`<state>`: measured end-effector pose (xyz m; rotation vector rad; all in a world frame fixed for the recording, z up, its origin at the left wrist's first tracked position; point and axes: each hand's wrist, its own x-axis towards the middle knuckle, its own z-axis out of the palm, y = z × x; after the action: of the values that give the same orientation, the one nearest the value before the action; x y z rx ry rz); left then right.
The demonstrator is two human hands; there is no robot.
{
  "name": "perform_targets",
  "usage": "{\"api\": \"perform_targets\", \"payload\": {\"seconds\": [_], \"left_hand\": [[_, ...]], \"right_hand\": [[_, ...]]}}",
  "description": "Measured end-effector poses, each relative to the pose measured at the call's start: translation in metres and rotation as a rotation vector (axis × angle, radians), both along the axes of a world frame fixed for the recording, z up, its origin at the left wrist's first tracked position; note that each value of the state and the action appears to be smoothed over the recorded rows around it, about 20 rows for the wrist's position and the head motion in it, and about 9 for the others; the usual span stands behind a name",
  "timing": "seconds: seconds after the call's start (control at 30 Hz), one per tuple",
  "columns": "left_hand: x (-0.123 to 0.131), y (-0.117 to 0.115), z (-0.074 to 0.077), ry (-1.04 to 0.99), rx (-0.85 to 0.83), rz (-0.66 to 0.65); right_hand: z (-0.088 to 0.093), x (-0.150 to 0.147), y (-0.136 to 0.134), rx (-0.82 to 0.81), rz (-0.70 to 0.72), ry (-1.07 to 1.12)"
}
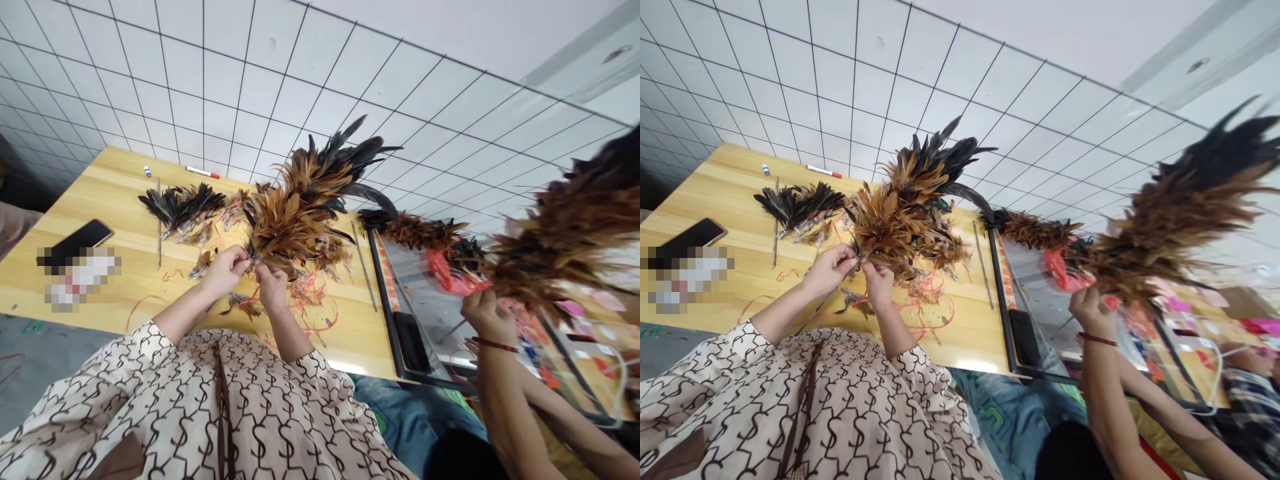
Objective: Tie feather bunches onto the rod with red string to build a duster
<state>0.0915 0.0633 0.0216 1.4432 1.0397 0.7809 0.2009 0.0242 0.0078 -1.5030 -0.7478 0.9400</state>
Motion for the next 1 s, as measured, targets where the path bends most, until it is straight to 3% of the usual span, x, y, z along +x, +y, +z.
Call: {"api": "perform_targets", "payload": {"seconds": [0.33,0.6,1.0], "left_hand": [[-0.011,0.012,-0.001,0.000,-0.043,-0.139],[-0.013,0.015,-0.012,-0.023,-0.073,-0.232],[-0.009,0.009,-0.005,-0.205,-0.249,-0.158]], "right_hand": [[-0.007,0.002,-0.002,0.000,0.001,-0.051],[0.005,-0.004,-0.002,-0.031,0.001,0.007],[0.004,-0.006,-0.001,-0.013,-0.007,0.094]]}}
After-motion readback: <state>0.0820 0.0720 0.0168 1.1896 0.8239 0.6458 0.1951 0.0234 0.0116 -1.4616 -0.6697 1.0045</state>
